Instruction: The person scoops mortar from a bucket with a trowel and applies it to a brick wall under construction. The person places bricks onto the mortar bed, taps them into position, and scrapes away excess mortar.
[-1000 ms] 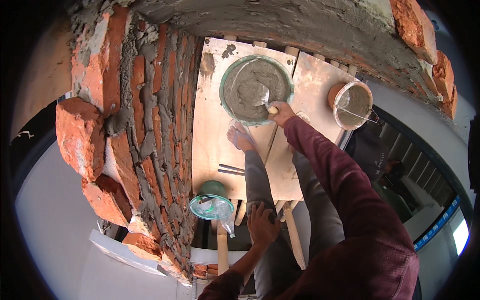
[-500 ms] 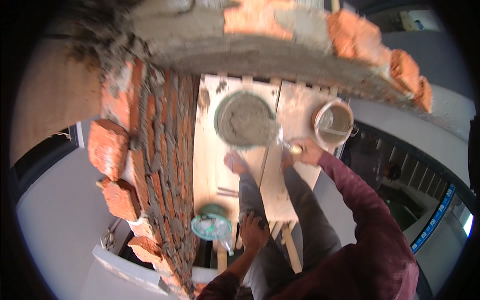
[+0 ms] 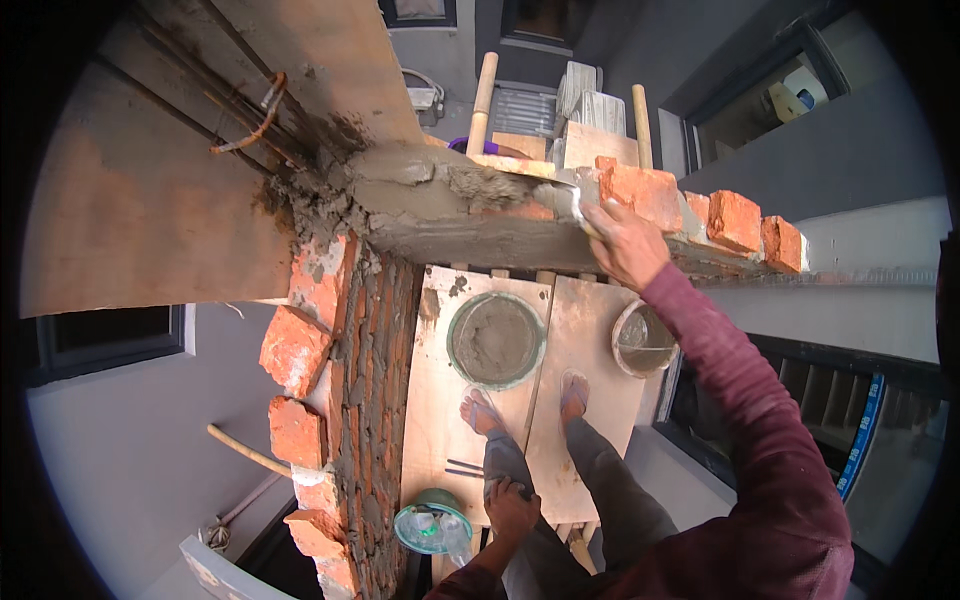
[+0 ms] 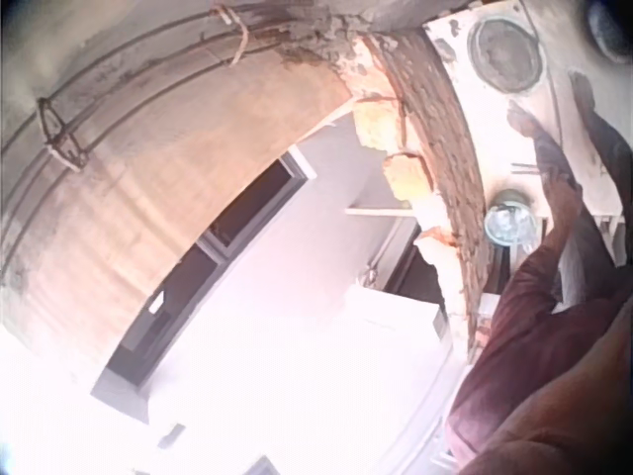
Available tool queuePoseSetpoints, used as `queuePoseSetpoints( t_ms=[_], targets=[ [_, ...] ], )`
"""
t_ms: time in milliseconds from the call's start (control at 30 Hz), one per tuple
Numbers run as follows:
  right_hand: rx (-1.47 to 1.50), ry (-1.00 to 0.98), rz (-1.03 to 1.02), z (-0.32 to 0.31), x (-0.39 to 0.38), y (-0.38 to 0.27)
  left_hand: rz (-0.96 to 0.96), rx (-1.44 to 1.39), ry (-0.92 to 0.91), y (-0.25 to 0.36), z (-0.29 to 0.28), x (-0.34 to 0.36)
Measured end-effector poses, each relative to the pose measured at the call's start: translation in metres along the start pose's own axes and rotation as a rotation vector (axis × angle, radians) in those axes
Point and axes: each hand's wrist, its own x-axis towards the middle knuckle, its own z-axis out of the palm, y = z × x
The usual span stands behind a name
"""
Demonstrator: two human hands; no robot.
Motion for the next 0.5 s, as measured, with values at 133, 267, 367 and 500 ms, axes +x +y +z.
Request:
queuePoseSetpoints(
  t_ms=[133,267,367,500],
  targets=[
    [0.125,0.215,0.141,0.023,-0.019,-0.021,-0.021,-0.021,-0.005,-0.004,0.000,-0.003],
    [0.413,0.014,0.242,0.013,-0.048,-0.051,-0.034,-0.049,0.011,-0.014,0.008,-0.005],
    [0.337,-0.199,0.238,0.052,-0.052,-0.069,-0.019,-0.026,0.018,-0.013,0.006,-0.002],
    [0.270,0.032,0.237,0.098,-0.053,-0.040,0.006,-0.046,0.025,-0.013,0.002,-0.002]
  ],
)
